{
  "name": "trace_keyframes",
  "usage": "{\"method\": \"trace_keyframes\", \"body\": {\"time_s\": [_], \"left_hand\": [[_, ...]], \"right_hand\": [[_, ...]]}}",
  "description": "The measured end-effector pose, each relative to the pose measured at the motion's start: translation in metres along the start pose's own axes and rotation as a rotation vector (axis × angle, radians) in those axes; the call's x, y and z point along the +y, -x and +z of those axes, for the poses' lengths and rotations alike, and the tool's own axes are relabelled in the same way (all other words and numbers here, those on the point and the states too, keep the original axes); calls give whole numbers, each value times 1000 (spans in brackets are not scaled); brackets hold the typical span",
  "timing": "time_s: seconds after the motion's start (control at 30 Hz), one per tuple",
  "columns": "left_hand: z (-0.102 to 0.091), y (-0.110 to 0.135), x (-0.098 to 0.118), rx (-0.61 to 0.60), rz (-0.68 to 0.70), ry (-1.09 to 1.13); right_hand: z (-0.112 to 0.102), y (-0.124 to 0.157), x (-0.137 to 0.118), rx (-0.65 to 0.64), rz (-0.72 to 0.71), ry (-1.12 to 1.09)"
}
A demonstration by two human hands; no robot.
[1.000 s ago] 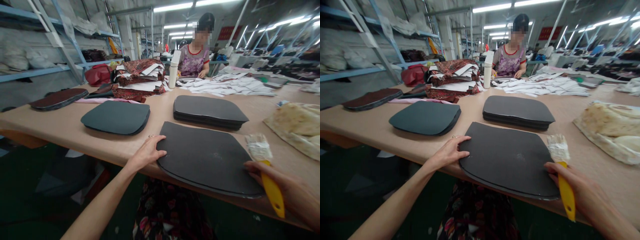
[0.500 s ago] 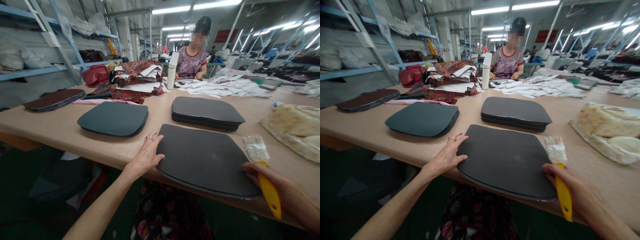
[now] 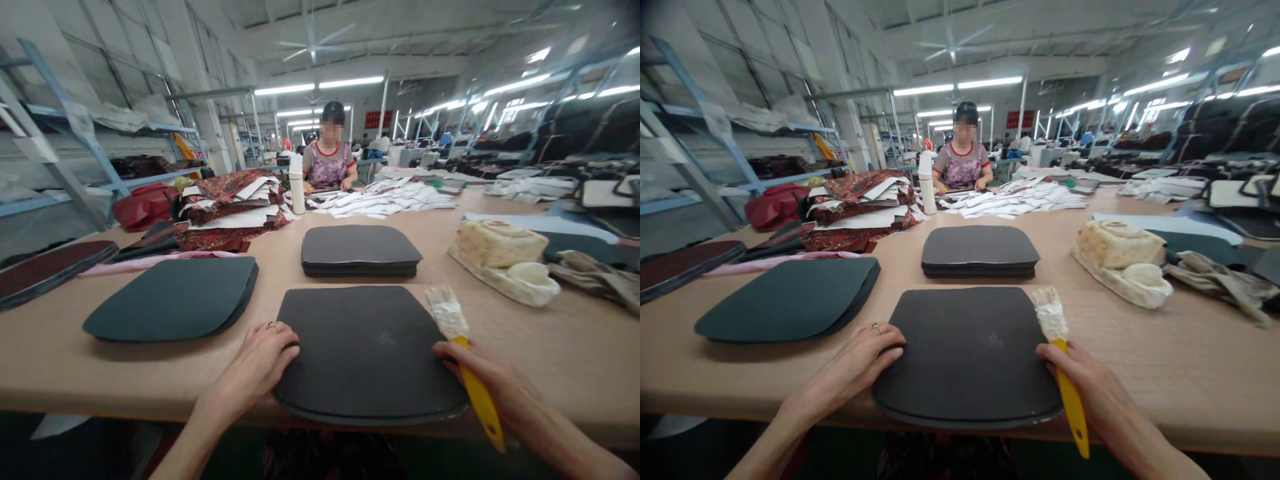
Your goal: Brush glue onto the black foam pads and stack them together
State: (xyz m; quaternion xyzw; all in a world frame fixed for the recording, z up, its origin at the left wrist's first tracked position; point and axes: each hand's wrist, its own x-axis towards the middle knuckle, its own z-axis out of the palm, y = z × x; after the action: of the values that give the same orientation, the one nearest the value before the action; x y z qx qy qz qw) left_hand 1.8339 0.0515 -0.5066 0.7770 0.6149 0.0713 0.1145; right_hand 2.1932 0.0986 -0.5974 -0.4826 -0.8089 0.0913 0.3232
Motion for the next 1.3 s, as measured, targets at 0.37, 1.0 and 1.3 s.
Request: {"method": "trace_keyframes", "body": {"time_s": [0.37,1.0,1.3], "left_hand": [[46,-78,23,49,165,-175],[42,-88,21,9,114,-211],[33,-111,22,-16,32,-207]], "right_hand": [[-14,-12,-14,-41,-57,15],[44,-82,-2,31,66,65],[54,-78,23,102,-43,128]]}}
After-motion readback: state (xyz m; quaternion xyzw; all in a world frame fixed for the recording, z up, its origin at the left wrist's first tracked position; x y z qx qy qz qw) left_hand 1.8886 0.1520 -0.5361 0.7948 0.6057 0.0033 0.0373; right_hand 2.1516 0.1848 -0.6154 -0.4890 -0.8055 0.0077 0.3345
